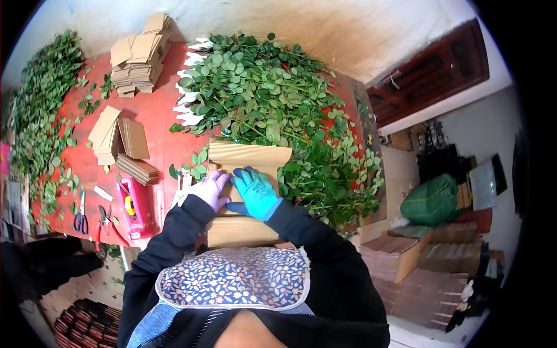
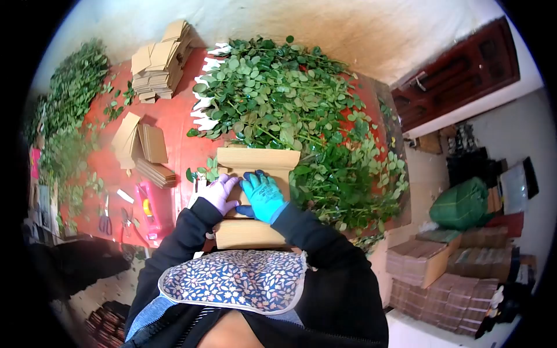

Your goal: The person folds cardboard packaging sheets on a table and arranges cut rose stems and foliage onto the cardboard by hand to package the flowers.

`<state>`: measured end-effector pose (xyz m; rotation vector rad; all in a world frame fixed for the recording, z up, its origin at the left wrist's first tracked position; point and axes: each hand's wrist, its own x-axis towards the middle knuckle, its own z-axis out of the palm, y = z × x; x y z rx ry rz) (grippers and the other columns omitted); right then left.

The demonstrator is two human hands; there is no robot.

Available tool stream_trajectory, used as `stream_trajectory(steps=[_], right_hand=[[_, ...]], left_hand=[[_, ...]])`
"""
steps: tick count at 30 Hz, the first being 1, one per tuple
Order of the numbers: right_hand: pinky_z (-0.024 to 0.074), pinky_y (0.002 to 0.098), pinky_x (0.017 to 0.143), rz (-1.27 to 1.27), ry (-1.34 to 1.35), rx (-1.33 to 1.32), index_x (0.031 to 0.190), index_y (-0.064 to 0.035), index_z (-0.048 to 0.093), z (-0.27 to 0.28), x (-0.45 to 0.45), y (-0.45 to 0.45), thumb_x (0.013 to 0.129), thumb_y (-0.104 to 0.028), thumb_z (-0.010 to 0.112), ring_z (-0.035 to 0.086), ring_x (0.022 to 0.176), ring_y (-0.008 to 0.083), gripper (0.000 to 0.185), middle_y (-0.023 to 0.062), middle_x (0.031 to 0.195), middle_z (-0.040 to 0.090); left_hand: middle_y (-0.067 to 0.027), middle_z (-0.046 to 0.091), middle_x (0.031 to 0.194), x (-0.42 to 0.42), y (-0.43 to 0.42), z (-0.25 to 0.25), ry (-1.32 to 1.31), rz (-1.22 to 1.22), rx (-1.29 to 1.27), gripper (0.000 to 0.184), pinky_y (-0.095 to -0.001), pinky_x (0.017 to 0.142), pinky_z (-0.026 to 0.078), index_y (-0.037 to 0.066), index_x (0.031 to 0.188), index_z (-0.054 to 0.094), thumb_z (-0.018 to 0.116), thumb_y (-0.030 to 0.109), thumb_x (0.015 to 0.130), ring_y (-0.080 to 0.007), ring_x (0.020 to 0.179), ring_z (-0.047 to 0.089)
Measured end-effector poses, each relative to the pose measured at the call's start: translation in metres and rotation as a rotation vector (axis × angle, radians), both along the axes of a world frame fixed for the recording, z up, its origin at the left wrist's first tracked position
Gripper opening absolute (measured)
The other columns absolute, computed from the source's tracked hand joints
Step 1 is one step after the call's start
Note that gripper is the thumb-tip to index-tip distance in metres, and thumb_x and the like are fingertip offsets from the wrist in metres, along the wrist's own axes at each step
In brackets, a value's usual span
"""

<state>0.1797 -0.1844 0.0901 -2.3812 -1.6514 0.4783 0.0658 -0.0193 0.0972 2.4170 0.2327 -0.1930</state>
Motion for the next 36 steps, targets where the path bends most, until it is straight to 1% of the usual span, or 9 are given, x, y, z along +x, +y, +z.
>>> stream_trajectory(steps=[6, 13, 16, 19, 20, 23, 28, 32, 36], right_hand=[[0.0486, 0.0445, 0.08, 0.194, 0.233, 0.158, 0.11, -0.0046, 0.062, 0.044, -0.008, -0.031, 0.086, -0.047, 0.068, 0.061, 0.091, 0.0325, 0.049, 0.0132, 0.097, 0.062], [0.0484, 0.0411, 0.073, 0.269, -0.09, 0.155, 0.108, -0.0111, 0.057, 0.02, -0.031, -0.055, 0.078, -0.028, 0.067, 0.061, 0.083, 0.0261, 0.035, 0.0067, 0.088, 0.058], [0.049, 0.0431, 0.072, 0.243, 0.046, 0.15, 0.109, -0.01, 0.058, 0.032, -0.029, -0.05, 0.084, -0.035, 0.066, 0.062, 0.084, 0.0286, 0.036, 0.0102, 0.09, 0.06], [0.0493, 0.0453, 0.059, 0.173, 0.199, 0.127, 0.096, -0.0116, 0.066, 0.072, -0.009, -0.039, 0.089, -0.04, 0.067, 0.062, 0.065, 0.0303, 0.029, 0.0106, 0.071, 0.059], [0.0528, 0.0439, 0.074, 0.23, 0.092, -0.029, 0.124, -0.0114, 0.064, 0.072, 0.014, -0.033, 0.088, -0.031, 0.067, 0.066, 0.087, 0.0321, 0.041, 0.0122, 0.103, 0.067], [0.0536, 0.0421, 0.064, 0.008, 0.149, 0.445, 0.109, -0.0099, 0.068, 0.114, 0.076, 0.05, 0.088, -0.026, 0.069, 0.069, 0.076, 0.0342, 0.027, 0.0133, 0.085, 0.071], [0.0507, 0.0487, 0.084, -0.144, 0.09, 0.038, 0.12, -0.0015, 0.06, 0.024, 0.176, 0.178, 0.09, -0.055, 0.056, 0.066, 0.096, 0.0402, 0.061, 0.0218, 0.103, 0.07], [0.0501, 0.0494, 0.085, -0.119, 0.087, 0.007, 0.108, -0.0053, 0.064, -0.039, 0.179, 0.211, 0.089, -0.046, 0.059, 0.065, 0.098, 0.0401, 0.045, 0.0219, 0.1, 0.068], [0.0501, 0.0483, 0.077, -0.118, 0.352, 0.306, 0.096, -0.0058, 0.062, -0.02, 0.192, 0.195, 0.089, -0.026, 0.064, 0.063, 0.089, 0.0434, 0.022, 0.0246, 0.097, 0.066]], left_hand=[[-0.0174, 0.05, 0.127, 0.012, -0.002, -0.008, 0.154, -0.144, 0.205, 0.078, -0.0414, 0.091, 0.052, 0.003, 0.137, 0.046, 0.081, 0.035, 0.076, -0.0344, 0.112, 0.061], [-0.0202, 0.05, 0.125, 0.018, -0.009, 0.007, 0.331, -0.133, 0.149, 0.088, -0.0419, 0.092, 0.051, -0.001, 0.138, 0.042, 0.085, 0.036, 0.07, -0.0361, 0.113, 0.059], [-0.0202, 0.051, 0.12, 0.011, -0.015, 0.0, 0.291, -0.077, 0.11, 0.078, -0.0429, 0.088, 0.053, -0.002, 0.126, 0.046, 0.087, 0.031, 0.068, -0.037, 0.108, 0.061], [-0.0199, 0.054, 0.115, 0.006, -0.02, -0.004, 0.325, -0.029, 0.074, 0.076, -0.0441, 0.084, 0.054, 0.0, 0.122, 0.045, 0.088, 0.029, 0.067, -0.0372, 0.103, 0.063], [-0.0196, 0.054, 0.114, 0.005, -0.02, -0.008, 0.363, -0.008, 0.032, 0.076, -0.0444, 0.082, 0.054, 0.001, 0.122, 0.044, 0.088, 0.029, 0.066, -0.0371, 0.102, 0.064], [-0.0182, 0.053, 0.115, -0.005, -0.028, -0.007, 0.309, -0.051, 0.152, 0.077, -0.0444, 0.08, 0.054, 0.001, 0.124, 0.045, 0.087, 0.029, 0.066, -0.0354, 0.101, 0.064], [-0.0205, 0.05, 0.123, -0.008, -0.033, 0.001, 0.288, -0.044, 0.239, 0.088, -0.0451, 0.085, 0.054, -0.003, 0.138, 0.039, 0.085, 0.023, 0.068, -0.0397, 0.103, 0.062], [-0.0197, 0.049, 0.129, -0.012, -0.032, 0.001, 0.27, -0.016, 0.22, 0.09, -0.0428, 0.089, 0.053, -0.001, 0.141, 0.039, 0.085, 0.021, 0.068, -0.0394, 0.107, 0.061], [-0.0195, 0.049, 0.134, -0.012, -0.032, 0.029, 0.21, 0.008, 0.147, 0.092, -0.0419, 0.093, 0.051, 0.003, 0.145, 0.036, 0.083, 0.018, 0.068, -0.0389, 0.112, 0.06]])
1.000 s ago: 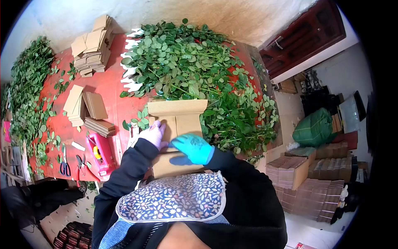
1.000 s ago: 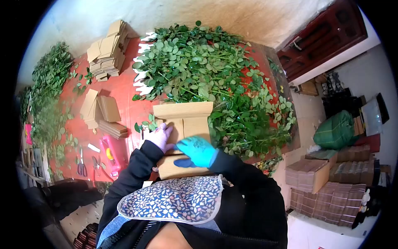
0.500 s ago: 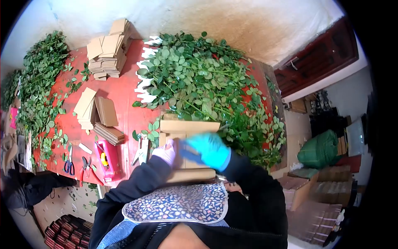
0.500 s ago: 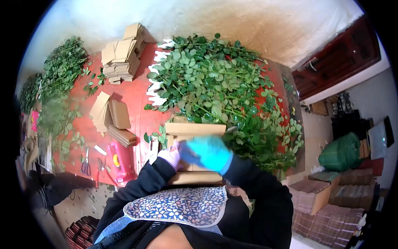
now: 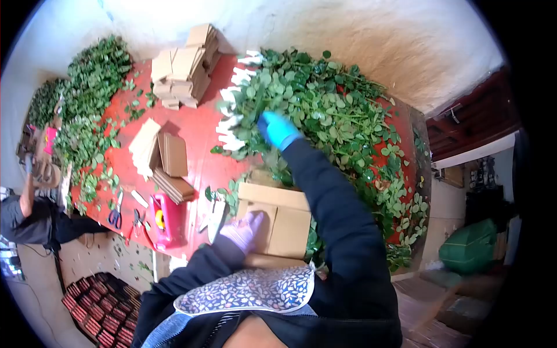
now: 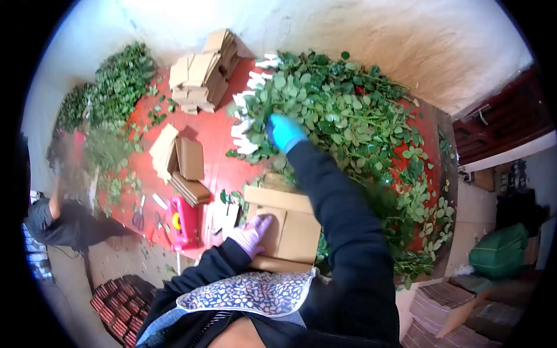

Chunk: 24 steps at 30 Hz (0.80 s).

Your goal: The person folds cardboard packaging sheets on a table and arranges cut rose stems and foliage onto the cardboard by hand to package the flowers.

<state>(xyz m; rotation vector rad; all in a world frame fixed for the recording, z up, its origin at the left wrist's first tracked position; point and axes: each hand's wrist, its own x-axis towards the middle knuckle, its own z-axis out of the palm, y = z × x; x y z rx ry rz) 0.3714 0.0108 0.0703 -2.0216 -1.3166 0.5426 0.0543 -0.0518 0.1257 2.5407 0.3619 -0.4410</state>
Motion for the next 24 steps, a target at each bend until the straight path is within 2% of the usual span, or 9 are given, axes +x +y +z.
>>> stream_trajectory(steps=[1, 3, 7, 11, 13, 15, 18, 23, 24], right_hand=[[0.0491, 0.0476, 0.074, -0.043, 0.007, 0.173, 0.093, -0.004, 0.06, 0.007, 0.01, -0.004, 0.09, -0.022, 0.062, 0.062, 0.086, 0.0438, 0.018, 0.0251, 0.093, 0.064], [0.0504, 0.0472, 0.071, -0.066, -0.042, 0.357, 0.098, -0.0038, 0.063, 0.12, 0.004, -0.044, 0.089, -0.012, 0.06, 0.061, 0.08, 0.043, 0.013, 0.0231, 0.089, 0.064], [0.0508, 0.044, 0.069, -0.088, -0.29, 0.344, 0.103, -0.0068, 0.064, 0.186, 0.006, -0.118, 0.083, -0.007, 0.063, 0.063, 0.08, 0.0357, 0.019, 0.0159, 0.091, 0.064], [0.0512, 0.0439, 0.071, 0.241, -0.517, 0.012, 0.107, -0.0099, 0.064, 0.147, -0.013, -0.156, 0.079, -0.011, 0.066, 0.064, 0.083, 0.0338, 0.028, 0.0145, 0.094, 0.064], [0.0517, 0.0443, 0.075, 0.287, -0.331, -0.001, 0.108, -0.0105, 0.064, 0.069, -0.017, -0.16, 0.083, -0.016, 0.065, 0.064, 0.086, 0.0351, 0.026, 0.0148, 0.096, 0.064], [0.0519, 0.0451, 0.079, 0.363, -0.194, -0.15, 0.107, -0.0114, 0.065, 0.043, -0.026, -0.154, 0.087, -0.021, 0.063, 0.064, 0.088, 0.0358, 0.022, 0.0157, 0.096, 0.065], [0.0517, 0.0462, 0.08, 0.369, -0.113, -0.17, 0.106, -0.0112, 0.066, 0.036, -0.017, -0.133, 0.091, -0.025, 0.06, 0.065, 0.089, 0.0359, 0.022, 0.0163, 0.094, 0.067], [0.0525, 0.0442, 0.069, 0.114, -0.454, -0.009, 0.112, -0.0114, 0.067, 0.042, 0.056, -0.056, 0.092, -0.02, 0.057, 0.066, 0.08, 0.0368, 0.023, 0.0163, 0.094, 0.07], [0.0524, 0.045, 0.069, 0.094, -0.452, -0.13, 0.111, -0.0099, 0.066, 0.035, 0.072, -0.035, 0.092, -0.019, 0.057, 0.066, 0.077, 0.0356, 0.023, 0.016, 0.092, 0.069]], left_hand=[[-0.0191, 0.05, 0.133, 0.003, -0.001, -0.001, 0.033, 0.016, 0.015, 0.089, -0.0416, 0.094, 0.051, 0.004, 0.144, 0.038, 0.082, 0.018, 0.068, -0.0387, 0.113, 0.059], [-0.0186, 0.05, 0.132, 0.007, 0.001, 0.005, 0.069, 0.035, -0.04, 0.084, -0.0415, 0.094, 0.051, 0.004, 0.141, 0.042, 0.082, 0.019, 0.069, -0.0387, 0.113, 0.058], [-0.018, 0.051, 0.131, -0.005, 0.007, 0.0, -0.053, -0.051, -0.024, 0.08, -0.0413, 0.093, 0.051, 0.005, 0.138, 0.046, 0.082, 0.021, 0.069, -0.0368, 0.113, 0.059], [-0.0192, 0.049, 0.129, 0.001, 0.01, -0.001, 0.003, -0.054, -0.036, 0.078, -0.0414, 0.091, 0.053, 0.005, 0.137, 0.045, 0.082, 0.023, 0.07, -0.0368, 0.112, 0.059], [-0.0166, 0.052, 0.121, 0.0, 0.009, -0.005, -0.06, -0.049, -0.026, 0.072, -0.0455, 0.088, 0.052, 0.005, 0.132, 0.048, 0.079, 0.021, 0.069, -0.0362, 0.101, 0.063], [-0.0165, 0.052, 0.121, -0.003, 0.009, -0.003, -0.084, -0.06, -0.005, 0.071, -0.0443, 0.087, 0.053, 0.005, 0.132, 0.048, 0.078, 0.02, 0.069, -0.0351, 0.101, 0.063], [-0.0192, 0.048, 0.129, -0.003, 0.007, -0.008, 0.011, -0.076, 0.029, 0.084, -0.0422, 0.091, 0.053, 0.005, 0.138, 0.044, 0.084, 0.022, 0.067, -0.0375, 0.112, 0.059], [-0.0186, 0.048, 0.133, -0.002, 0.004, 0.002, 0.019, -0.032, -0.004, 0.084, -0.0421, 0.092, 0.052, 0.006, 0.139, 0.045, 0.083, 0.024, 0.067, -0.0384, 0.113, 0.058], [-0.0185, 0.048, 0.133, -0.001, 0.004, -0.002, 0.047, -0.035, 0.002, 0.084, -0.0421, 0.091, 0.053, 0.006, 0.139, 0.045, 0.083, 0.024, 0.067, -0.0378, 0.113, 0.059]])
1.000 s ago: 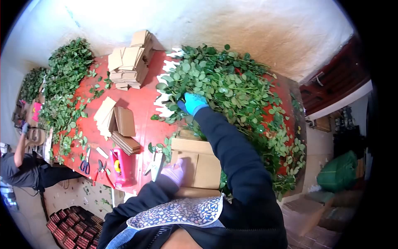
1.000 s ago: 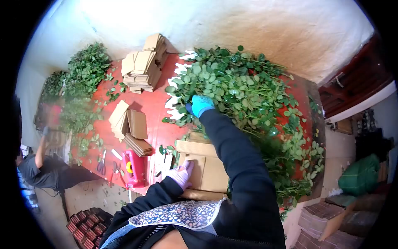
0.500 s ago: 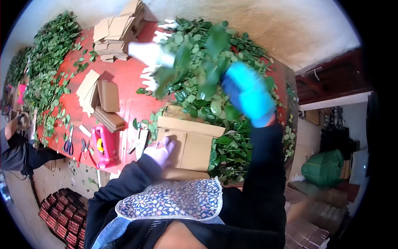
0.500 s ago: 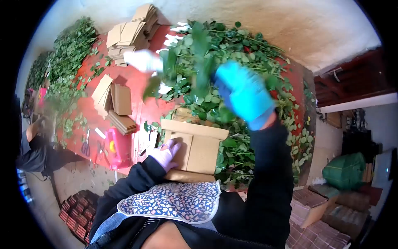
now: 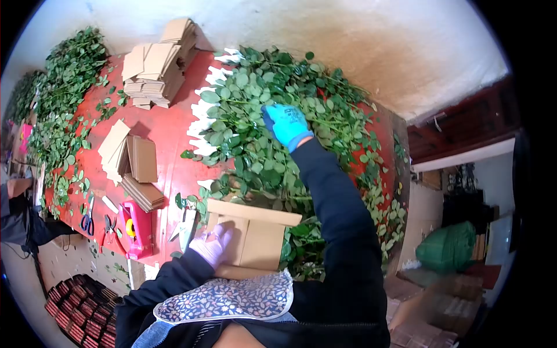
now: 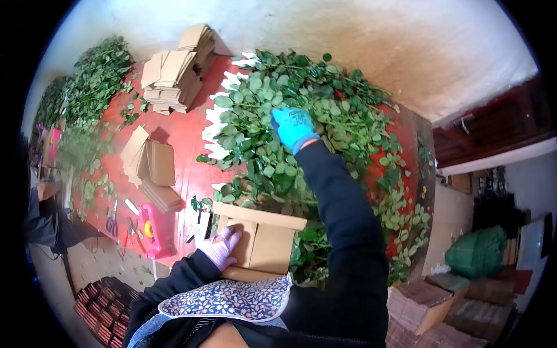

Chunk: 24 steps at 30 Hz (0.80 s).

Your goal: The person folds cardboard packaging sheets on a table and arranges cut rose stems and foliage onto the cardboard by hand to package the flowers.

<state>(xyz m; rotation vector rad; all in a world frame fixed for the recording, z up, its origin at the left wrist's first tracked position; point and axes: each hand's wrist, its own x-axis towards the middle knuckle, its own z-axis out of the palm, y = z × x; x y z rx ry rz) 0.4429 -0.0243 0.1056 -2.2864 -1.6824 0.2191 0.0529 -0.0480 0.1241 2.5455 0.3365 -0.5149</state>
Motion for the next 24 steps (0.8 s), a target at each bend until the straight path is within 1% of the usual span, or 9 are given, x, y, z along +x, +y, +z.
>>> stream_trajectory(steps=[1, 3, 6, 7, 9, 14, 18, 20, 24], right_hand=[[0.0509, 0.0496, 0.071, 0.006, -0.035, 0.133, 0.098, -0.0107, 0.065, -0.019, 0.014, 0.015, 0.088, -0.022, 0.058, 0.066, 0.082, 0.0374, 0.017, 0.016, 0.087, 0.069], [0.0494, 0.05, 0.078, -0.026, -0.1, 0.094, 0.099, -0.0099, 0.064, -0.044, 0.026, 0.043, 0.087, -0.023, 0.059, 0.066, 0.086, 0.0369, 0.019, 0.0146, 0.088, 0.07], [0.044, 0.0518, 0.088, -0.098, -0.157, -0.252, 0.104, -0.0104, 0.063, -0.064, 0.017, 0.061, 0.085, -0.024, 0.061, 0.064, 0.101, 0.0352, 0.023, 0.0135, 0.098, 0.07], [0.044, 0.0518, 0.088, -0.101, -0.155, -0.254, 0.104, -0.0104, 0.063, -0.064, 0.012, 0.057, 0.085, -0.024, 0.061, 0.064, 0.101, 0.0352, 0.023, 0.0135, 0.098, 0.07], [0.0493, 0.0507, 0.079, 0.061, -0.326, -0.003, 0.109, -0.0082, 0.058, -0.063, 0.001, 0.042, 0.088, -0.025, 0.061, 0.065, 0.084, 0.0362, 0.027, 0.0159, 0.092, 0.068], [0.0519, 0.0464, 0.068, 0.189, -0.167, -0.194, 0.101, -0.0113, 0.056, 0.001, -0.062, -0.004, 0.082, -0.013, 0.061, 0.064, 0.082, 0.0339, 0.02, 0.0137, 0.09, 0.059], [0.0523, 0.0451, 0.071, 0.061, -0.287, 0.02, 0.098, -0.0113, 0.058, -0.008, -0.007, 0.017, 0.082, -0.01, 0.061, 0.065, 0.083, 0.0344, 0.017, 0.0131, 0.091, 0.061], [0.0515, 0.0471, 0.071, 0.013, -0.302, -0.161, 0.094, -0.0092, 0.063, -0.03, 0.031, 0.03, 0.081, -0.012, 0.063, 0.065, 0.08, 0.0366, 0.013, 0.016, 0.089, 0.066], [0.0515, 0.0492, 0.079, 0.026, -0.086, -0.293, 0.104, -0.0074, 0.064, -0.061, 0.058, 0.019, 0.086, -0.027, 0.065, 0.066, 0.086, 0.039, 0.027, 0.0188, 0.096, 0.068]], left_hand=[[-0.0184, 0.048, 0.133, -0.001, -0.001, -0.002, 0.031, -0.004, 0.007, 0.084, -0.0421, 0.09, 0.054, 0.006, 0.139, 0.045, 0.083, 0.024, 0.067, -0.0373, 0.113, 0.059], [-0.0175, 0.047, 0.138, -0.001, -0.001, -0.001, 0.081, -0.011, 0.011, 0.082, -0.042, 0.086, 0.054, 0.007, 0.14, 0.045, 0.082, 0.026, 0.069, -0.0357, 0.11, 0.062], [-0.0185, 0.045, 0.14, -0.001, 0.001, 0.003, 0.046, -0.025, -0.003, 0.081, -0.0416, 0.087, 0.054, 0.007, 0.141, 0.044, 0.081, 0.026, 0.071, -0.0355, 0.107, 0.063], [-0.0185, 0.045, 0.14, -0.002, 0.002, 0.003, 0.048, -0.028, -0.005, 0.081, -0.0416, 0.087, 0.054, 0.007, 0.141, 0.044, 0.081, 0.026, 0.071, -0.0355, 0.107, 0.063], [-0.0187, 0.045, 0.14, -0.002, 0.003, 0.0, 0.034, -0.028, -0.044, 0.08, -0.0416, 0.086, 0.055, 0.007, 0.141, 0.044, 0.08, 0.026, 0.072, -0.0353, 0.107, 0.063], [-0.0177, 0.044, 0.139, 0.0, 0.006, -0.003, 0.051, -0.046, -0.076, 0.08, -0.0405, 0.079, 0.057, 0.006, 0.141, 0.043, 0.08, 0.027, 0.073, -0.0339, 0.104, 0.064], [-0.0172, 0.044, 0.14, 0.0, 0.006, -0.001, 0.066, -0.038, -0.09, 0.078, -0.0407, 0.079, 0.057, 0.006, 0.14, 0.044, 0.08, 0.026, 0.073, -0.0339, 0.103, 0.065], [-0.0179, 0.045, 0.139, 0.0, 0.006, -0.001, 0.021, -0.041, -0.077, 0.078, -0.041, 0.08, 0.057, 0.005, 0.139, 0.045, 0.08, 0.025, 0.072, -0.0348, 0.103, 0.065], [-0.0202, 0.045, 0.137, -0.002, 0.008, -0.005, -0.019, -0.017, -0.141, 0.078, -0.0418, 0.081, 0.057, 0.007, 0.14, 0.044, 0.08, 0.023, 0.073, -0.0363, 0.103, 0.064]])
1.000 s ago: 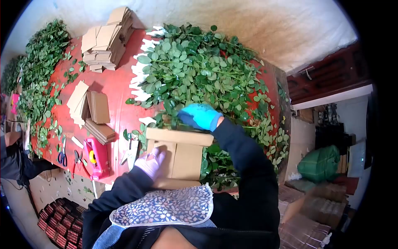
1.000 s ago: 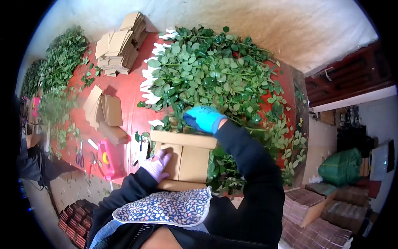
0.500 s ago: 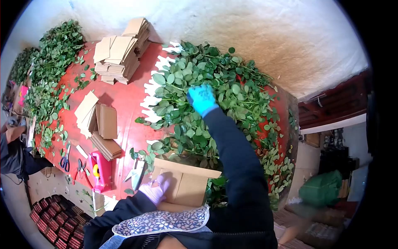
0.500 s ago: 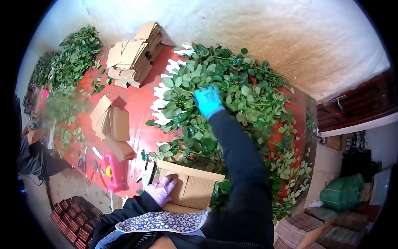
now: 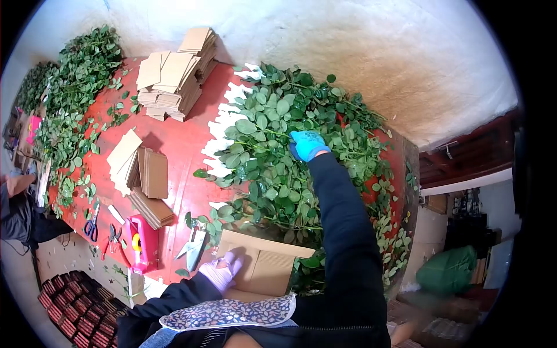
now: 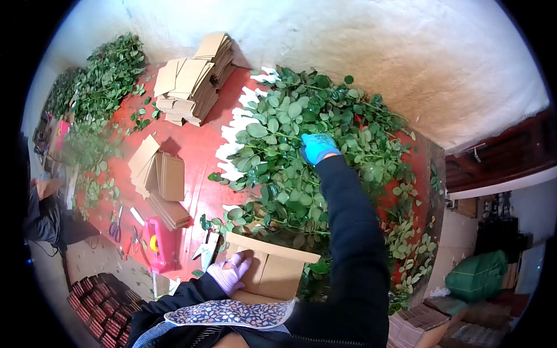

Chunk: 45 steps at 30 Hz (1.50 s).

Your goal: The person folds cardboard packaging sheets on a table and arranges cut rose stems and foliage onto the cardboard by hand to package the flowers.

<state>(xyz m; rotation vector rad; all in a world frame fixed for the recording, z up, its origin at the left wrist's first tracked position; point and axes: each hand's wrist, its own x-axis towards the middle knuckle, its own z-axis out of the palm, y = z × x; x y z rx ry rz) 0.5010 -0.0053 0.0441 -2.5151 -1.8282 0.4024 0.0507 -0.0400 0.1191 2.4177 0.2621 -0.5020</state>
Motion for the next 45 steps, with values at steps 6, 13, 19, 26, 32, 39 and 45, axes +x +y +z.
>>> stream_trajectory(steps=[6, 13, 19, 26, 32, 39, 45], right_hand=[[0.0507, 0.0479, 0.086, -0.039, -0.017, -0.138, 0.112, -0.0042, 0.056, 0.012, -0.01, -0.006, 0.083, -0.042, 0.069, 0.066, 0.098, 0.0363, 0.049, 0.0198, 0.104, 0.069], [0.051, 0.0486, 0.077, -0.034, -0.065, 0.056, 0.105, -0.0098, 0.062, 0.092, -0.025, -0.029, 0.087, -0.027, 0.065, 0.065, 0.089, 0.0372, 0.025, 0.0168, 0.093, 0.065], [0.051, 0.0454, 0.088, -0.148, -0.03, -0.031, 0.126, -0.002, 0.058, 0.118, -0.04, -0.049, 0.089, -0.038, 0.069, 0.064, 0.103, 0.0395, 0.053, 0.0224, 0.113, 0.066], [0.0502, 0.0425, 0.091, -0.279, 0.367, 0.097, 0.126, -0.0067, 0.062, 0.031, 0.021, -0.086, 0.09, -0.036, 0.067, 0.066, 0.103, 0.0372, 0.046, 0.0224, 0.113, 0.068], [0.0519, 0.0369, 0.081, -0.362, 0.389, 0.306, 0.115, -0.0049, 0.067, 0.034, 0.031, -0.098, 0.091, -0.028, 0.068, 0.068, 0.09, 0.0261, 0.033, 0.0176, 0.1, 0.07], [0.0539, 0.0346, 0.075, -0.176, 0.05, 0.56, 0.112, -0.0035, 0.069, 0.164, -0.061, -0.116, 0.09, -0.014, 0.069, 0.071, 0.083, 0.0268, 0.025, 0.0164, 0.094, 0.072], [0.0511, 0.0325, 0.061, -0.013, 0.599, -0.05, 0.108, -0.0005, 0.07, 0.213, -0.172, -0.192, 0.085, -0.003, 0.068, 0.069, 0.068, 0.0208, 0.023, 0.0136, 0.078, 0.069]], left_hand=[[-0.0189, 0.048, 0.132, 0.002, -0.004, 0.001, -0.007, 0.036, -0.01, 0.068, -0.0408, 0.077, 0.058, 0.006, 0.138, 0.045, 0.074, 0.013, 0.077, -0.0349, 0.102, 0.064], [-0.0216, 0.048, 0.133, 0.003, 0.001, -0.004, -0.027, 0.006, -0.043, 0.071, -0.0418, 0.083, 0.057, 0.004, 0.134, 0.047, 0.08, 0.019, 0.073, -0.0389, 0.103, 0.063], [-0.021, 0.049, 0.126, -0.005, -0.007, -0.025, -0.004, 0.09, -0.093, 0.073, -0.0425, 0.078, 0.057, 0.003, 0.135, 0.046, 0.079, 0.019, 0.073, -0.0375, 0.097, 0.064], [-0.0205, 0.049, 0.124, -0.007, -0.007, -0.027, 0.01, 0.111, -0.116, 0.072, -0.0436, 0.073, 0.057, 0.002, 0.133, 0.047, 0.08, 0.02, 0.072, -0.0373, 0.095, 0.064], [-0.0209, 0.049, 0.123, -0.005, -0.006, -0.03, 0.034, 0.114, -0.142, 0.069, -0.0431, 0.073, 0.058, 0.002, 0.132, 0.047, 0.079, 0.02, 0.074, -0.0374, 0.095, 0.065], [-0.0174, 0.049, 0.128, -0.002, 0.005, -0.002, -0.048, 0.029, -0.064, 0.077, -0.0418, 0.077, 0.057, 0.006, 0.135, 0.047, 0.082, 0.023, 0.069, -0.0356, 0.097, 0.065], [-0.0077, 0.057, 0.12, -0.016, 0.004, -0.056, -0.368, 0.093, 0.006, 0.044, -0.0376, 0.072, 0.056, 0.013, 0.124, 0.059, 0.065, 0.013, 0.081, -0.0281, 0.09, 0.065]])
